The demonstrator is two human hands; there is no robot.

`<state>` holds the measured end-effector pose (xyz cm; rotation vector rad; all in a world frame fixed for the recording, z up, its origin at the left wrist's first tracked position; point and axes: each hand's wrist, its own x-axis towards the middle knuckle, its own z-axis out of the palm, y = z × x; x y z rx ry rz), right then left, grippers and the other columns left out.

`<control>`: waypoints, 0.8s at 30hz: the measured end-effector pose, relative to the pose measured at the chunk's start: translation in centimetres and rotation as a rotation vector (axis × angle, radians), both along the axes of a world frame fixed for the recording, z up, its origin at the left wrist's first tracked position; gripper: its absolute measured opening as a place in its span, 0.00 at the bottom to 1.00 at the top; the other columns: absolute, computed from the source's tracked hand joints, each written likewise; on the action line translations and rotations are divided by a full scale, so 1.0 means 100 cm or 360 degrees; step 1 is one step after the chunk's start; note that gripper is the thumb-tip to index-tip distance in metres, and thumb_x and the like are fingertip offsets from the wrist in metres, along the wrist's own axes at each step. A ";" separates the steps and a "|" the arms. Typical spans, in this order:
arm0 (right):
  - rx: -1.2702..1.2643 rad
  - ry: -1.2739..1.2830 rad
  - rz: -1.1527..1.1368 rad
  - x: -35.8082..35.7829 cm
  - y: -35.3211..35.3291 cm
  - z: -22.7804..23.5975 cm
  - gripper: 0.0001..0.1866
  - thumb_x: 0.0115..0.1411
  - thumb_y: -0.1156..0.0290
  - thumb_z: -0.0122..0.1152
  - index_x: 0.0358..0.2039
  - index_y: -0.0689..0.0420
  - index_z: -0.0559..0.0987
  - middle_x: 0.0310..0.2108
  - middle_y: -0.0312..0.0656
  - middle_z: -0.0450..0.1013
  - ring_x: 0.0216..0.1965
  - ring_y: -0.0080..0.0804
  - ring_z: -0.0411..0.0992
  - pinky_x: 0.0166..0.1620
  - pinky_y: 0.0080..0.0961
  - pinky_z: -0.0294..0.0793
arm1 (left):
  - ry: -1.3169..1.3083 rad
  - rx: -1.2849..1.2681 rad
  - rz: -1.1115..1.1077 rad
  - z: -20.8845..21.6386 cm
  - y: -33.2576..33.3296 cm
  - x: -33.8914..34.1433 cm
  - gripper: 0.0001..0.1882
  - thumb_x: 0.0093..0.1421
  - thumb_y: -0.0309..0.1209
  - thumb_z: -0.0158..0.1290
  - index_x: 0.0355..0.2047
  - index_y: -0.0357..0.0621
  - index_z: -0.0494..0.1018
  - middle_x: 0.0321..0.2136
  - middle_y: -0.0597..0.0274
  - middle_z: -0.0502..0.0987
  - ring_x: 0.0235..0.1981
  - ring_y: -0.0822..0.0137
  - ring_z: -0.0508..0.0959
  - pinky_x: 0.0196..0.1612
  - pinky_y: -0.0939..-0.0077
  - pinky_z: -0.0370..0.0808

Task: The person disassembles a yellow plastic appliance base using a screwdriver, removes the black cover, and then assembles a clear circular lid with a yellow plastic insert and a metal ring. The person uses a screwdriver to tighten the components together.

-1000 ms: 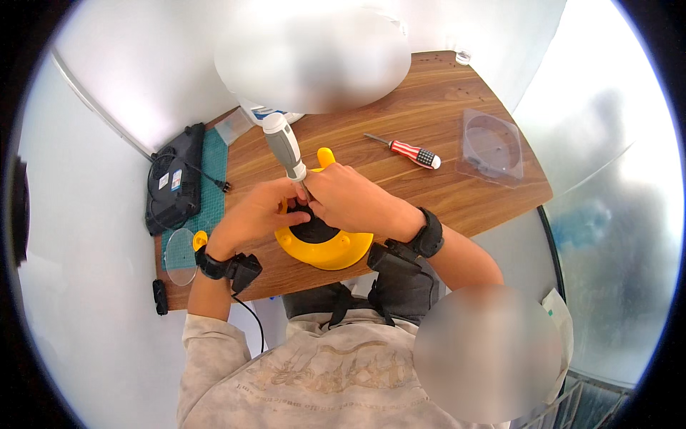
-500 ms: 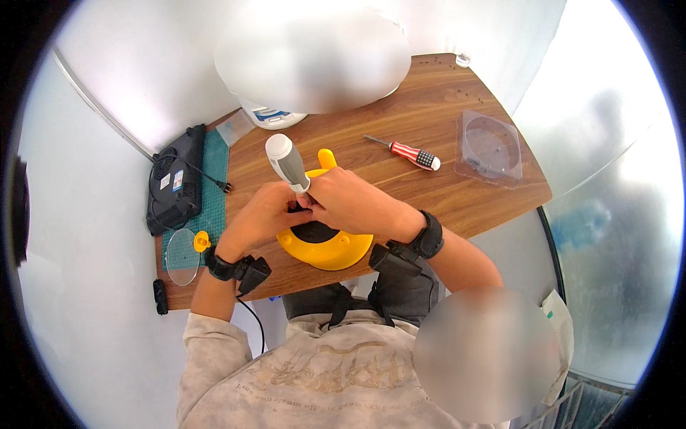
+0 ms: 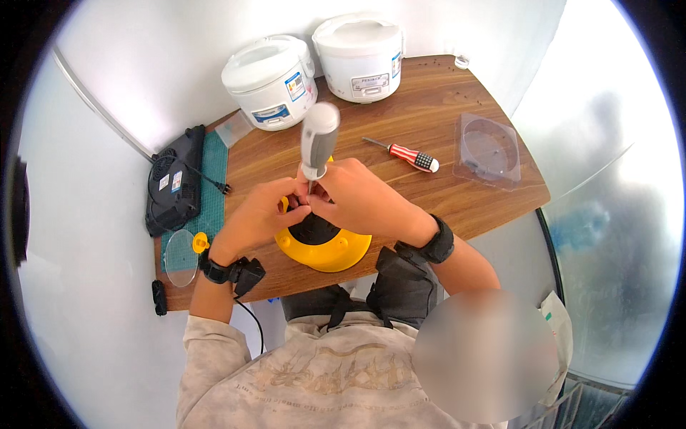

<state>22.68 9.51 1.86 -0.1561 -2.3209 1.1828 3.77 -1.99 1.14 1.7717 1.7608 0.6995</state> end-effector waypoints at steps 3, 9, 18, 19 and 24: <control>-0.0085 0.0062 -0.0072 0.008 -0.003 0.016 0.05 0.59 0.79 0.61 0.34 0.62 0.73 0.31 0.46 0.77 0.34 0.41 0.81 0.39 0.30 0.80 | 0.0001 0.0017 0.0137 0.013 -0.006 -0.004 0.06 0.60 0.25 0.60 0.37 0.39 0.76 0.34 0.62 0.81 0.32 0.72 0.78 0.39 0.77 0.76; -0.0087 0.0071 -0.0160 0.012 0.004 0.014 0.07 0.59 0.80 0.62 0.35 0.62 0.72 0.31 0.43 0.76 0.34 0.35 0.81 0.39 0.27 0.80 | -0.0363 0.0013 0.0310 0.007 -0.012 -0.029 0.06 0.61 0.25 0.59 0.38 0.37 0.77 0.36 0.64 0.82 0.36 0.76 0.80 0.43 0.81 0.78; -0.0145 -0.0049 -0.0188 0.011 0.009 -0.006 0.08 0.59 0.80 0.63 0.35 0.62 0.72 0.31 0.43 0.77 0.34 0.35 0.82 0.40 0.27 0.81 | -0.0001 0.0137 0.0018 -0.002 -0.013 -0.007 0.08 0.60 0.25 0.60 0.40 0.39 0.78 0.35 0.60 0.82 0.33 0.67 0.81 0.42 0.75 0.78; -0.0138 -0.0052 -0.0197 0.011 0.010 -0.008 0.08 0.59 0.79 0.63 0.35 0.62 0.72 0.31 0.43 0.77 0.34 0.35 0.82 0.40 0.27 0.81 | -0.0054 0.0110 0.0013 -0.005 -0.011 -0.008 0.08 0.60 0.25 0.60 0.40 0.39 0.79 0.34 0.60 0.82 0.33 0.67 0.81 0.42 0.75 0.78; -0.0158 -0.0061 -0.0212 0.013 0.013 -0.012 0.08 0.59 0.79 0.64 0.36 0.62 0.72 0.31 0.43 0.78 0.33 0.35 0.82 0.41 0.27 0.81 | -0.0115 0.0029 0.0036 -0.009 -0.004 -0.005 0.07 0.61 0.25 0.60 0.39 0.39 0.79 0.32 0.58 0.82 0.33 0.66 0.81 0.41 0.75 0.78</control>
